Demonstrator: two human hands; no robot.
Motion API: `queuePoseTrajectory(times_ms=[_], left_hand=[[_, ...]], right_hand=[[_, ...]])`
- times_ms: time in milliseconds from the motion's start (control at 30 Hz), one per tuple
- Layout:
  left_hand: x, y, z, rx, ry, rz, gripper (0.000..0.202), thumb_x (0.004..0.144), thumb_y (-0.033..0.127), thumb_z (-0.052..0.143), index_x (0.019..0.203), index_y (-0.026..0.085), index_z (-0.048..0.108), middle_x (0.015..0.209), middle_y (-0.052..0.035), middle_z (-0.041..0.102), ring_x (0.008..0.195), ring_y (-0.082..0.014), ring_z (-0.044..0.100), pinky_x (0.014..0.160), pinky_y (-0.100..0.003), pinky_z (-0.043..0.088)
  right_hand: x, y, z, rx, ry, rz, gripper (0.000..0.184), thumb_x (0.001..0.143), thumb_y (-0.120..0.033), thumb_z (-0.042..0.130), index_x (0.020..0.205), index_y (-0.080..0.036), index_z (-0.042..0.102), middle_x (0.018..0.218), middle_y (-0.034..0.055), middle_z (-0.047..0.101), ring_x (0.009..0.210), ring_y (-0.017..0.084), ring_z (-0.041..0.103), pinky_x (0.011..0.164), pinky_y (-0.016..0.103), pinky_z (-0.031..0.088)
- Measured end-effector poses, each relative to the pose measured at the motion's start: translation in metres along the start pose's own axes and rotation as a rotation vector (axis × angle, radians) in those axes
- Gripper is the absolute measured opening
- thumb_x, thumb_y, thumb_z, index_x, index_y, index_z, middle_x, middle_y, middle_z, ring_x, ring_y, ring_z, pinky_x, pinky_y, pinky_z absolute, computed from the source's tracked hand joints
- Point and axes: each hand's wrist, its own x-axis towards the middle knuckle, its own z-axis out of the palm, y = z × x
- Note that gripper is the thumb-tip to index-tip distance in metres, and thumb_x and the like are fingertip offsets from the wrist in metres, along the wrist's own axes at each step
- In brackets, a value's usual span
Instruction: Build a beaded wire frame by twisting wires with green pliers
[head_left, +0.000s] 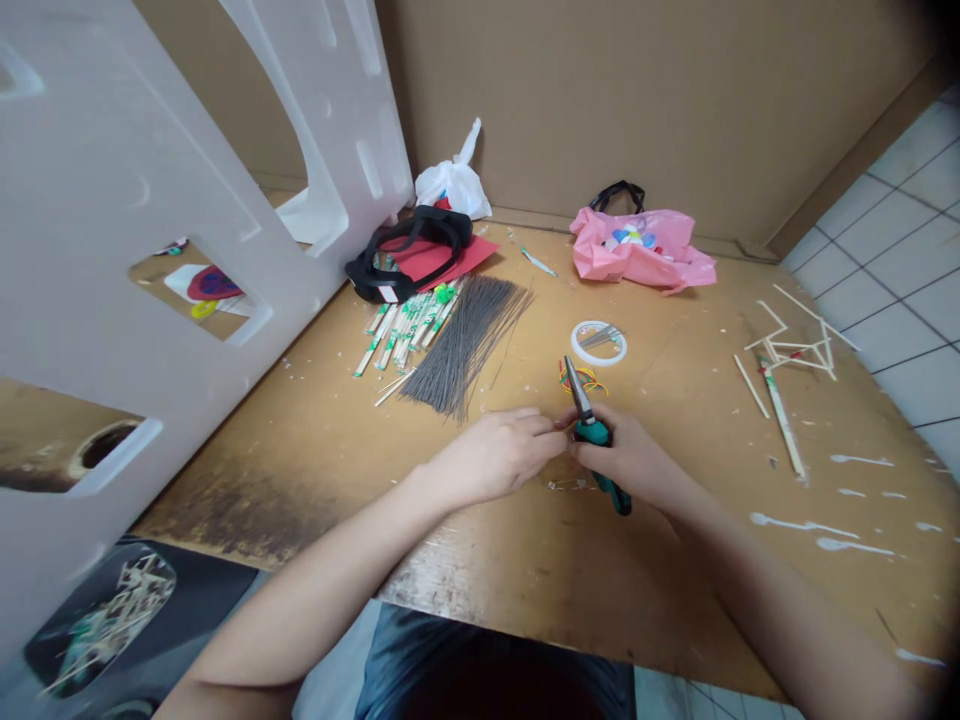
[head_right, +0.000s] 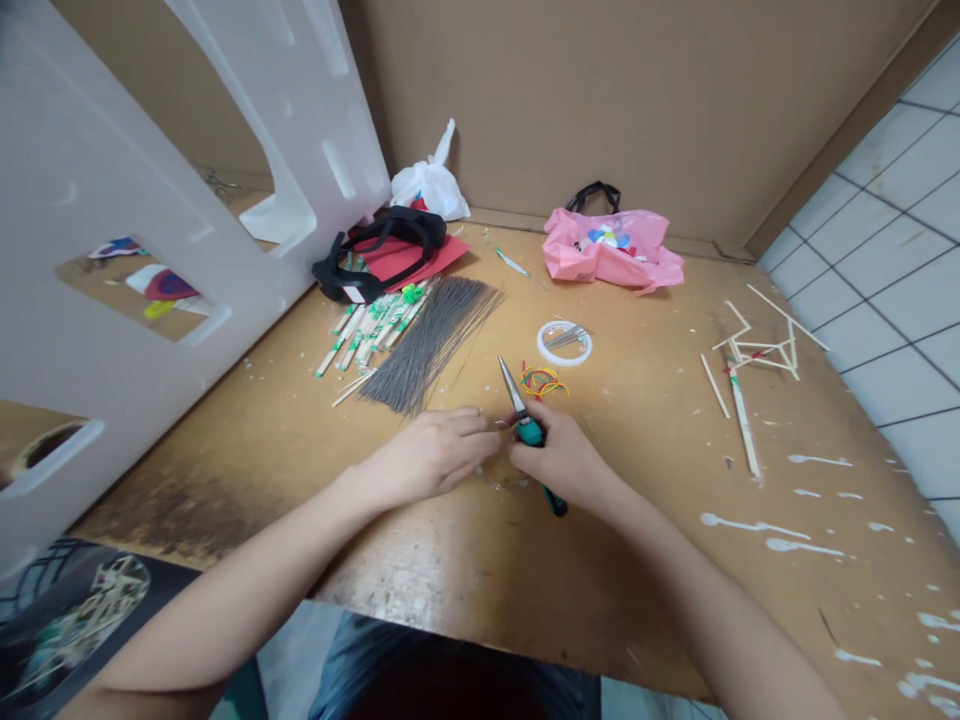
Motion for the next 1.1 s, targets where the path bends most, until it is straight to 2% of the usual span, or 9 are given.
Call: queuePoseTrajectory(times_ms=[100,233,367,500,567,667,767,900,1100], left_hand=[[-0.001,-0.005,0.003,-0.16,0.031,-0.028,0.026,0.094,0.021,0.035,0.084,0.015,0.059,0.081,-0.0068,0.062,0.077,-0.0159,0.056,0.071,-0.027,0.044],[0.0,-0.011,0.007,-0.51,0.155,-0.121,0.019,0.091,0.021,0.044,0.086,0.014,0.061,0.08,-0.0054,0.061,0.075,-0.0133,0.056,0.071,-0.025,0.044],[0.002,-0.011,0.009,-0.76,0.248,-0.217,0.019,0.089,0.027,0.051,0.08,0.014,0.063,0.081,-0.0044,0.054,0.079,-0.0132,0.053,0.075,-0.027,0.044],[0.004,-0.009,0.014,-1.002,0.267,-0.324,0.024,0.087,0.035,0.055,0.077,0.014,0.061,0.087,-0.0049,0.055,0.087,-0.014,0.054,0.085,-0.031,0.043],[0.005,-0.008,0.019,-1.16,0.243,-0.437,0.028,0.085,0.04,0.055,0.077,0.014,0.059,0.08,-0.0029,0.057,0.079,-0.0123,0.056,0.08,-0.029,0.045],[0.006,-0.007,0.025,-1.354,0.219,-0.614,0.033,0.08,0.047,0.06,0.076,0.014,0.056,0.07,0.0007,0.057,0.065,-0.0096,0.057,0.066,-0.025,0.046],[0.007,-0.006,0.024,-1.443,0.207,-0.692,0.037,0.073,0.049,0.066,0.076,0.014,0.055,0.068,0.0016,0.058,0.061,-0.0089,0.058,0.058,-0.022,0.045],[0.008,-0.006,0.019,-1.458,0.2,-0.736,0.037,0.068,0.047,0.071,0.075,0.013,0.056,0.062,0.0035,0.057,0.051,-0.0048,0.051,0.051,-0.018,0.04],[0.007,-0.006,0.017,-1.391,0.191,-0.768,0.034,0.07,0.046,0.068,0.074,0.014,0.056,0.056,0.005,0.052,0.047,-0.0042,0.044,0.046,-0.017,0.034]], right_hand=[[-0.001,-0.002,-0.002,-0.002,-0.037,-0.006,0.021,0.062,-0.019,0.056,0.082,-0.02,0.06,0.065,-0.0035,0.053,0.058,0.012,0.047,0.054,0.026,0.04],[-0.003,-0.006,-0.003,0.089,-0.11,0.01,0.017,0.064,-0.021,0.056,0.081,-0.02,0.057,0.065,-0.0036,0.054,0.058,0.012,0.05,0.056,0.027,0.042],[-0.003,-0.006,-0.004,0.244,-0.165,0.014,0.025,0.066,-0.021,0.058,0.091,-0.02,0.053,0.07,-0.0029,0.059,0.061,0.013,0.055,0.059,0.029,0.045],[-0.002,-0.004,-0.003,0.301,-0.117,0.038,0.031,0.066,-0.024,0.061,0.095,-0.021,0.05,0.066,-0.0042,0.058,0.058,0.014,0.055,0.059,0.03,0.045],[-0.003,-0.004,-0.002,0.248,-0.068,0.024,0.033,0.067,-0.026,0.061,0.098,-0.022,0.05,0.066,-0.0045,0.057,0.059,0.014,0.055,0.059,0.03,0.045],[-0.003,-0.005,0.002,0.101,0.023,-0.02,0.032,0.067,-0.026,0.06,0.098,-0.022,0.05,0.064,-0.0051,0.054,0.057,0.014,0.052,0.057,0.029,0.042],[-0.005,-0.006,0.006,-0.015,0.081,-0.059,0.028,0.068,-0.024,0.057,0.095,-0.022,0.052,0.065,-0.005,0.053,0.057,0.013,0.049,0.057,0.028,0.04],[-0.007,-0.007,0.009,-0.023,0.051,-0.063,0.026,0.069,-0.024,0.057,0.094,-0.022,0.051,0.07,-0.0029,0.056,0.06,0.014,0.051,0.059,0.03,0.042],[-0.013,-0.001,0.0,-0.092,0.057,-0.099,0.026,0.076,-0.032,0.056,0.1,-0.022,0.054,0.071,-0.0013,0.057,0.061,0.015,0.051,0.06,0.03,0.04]])
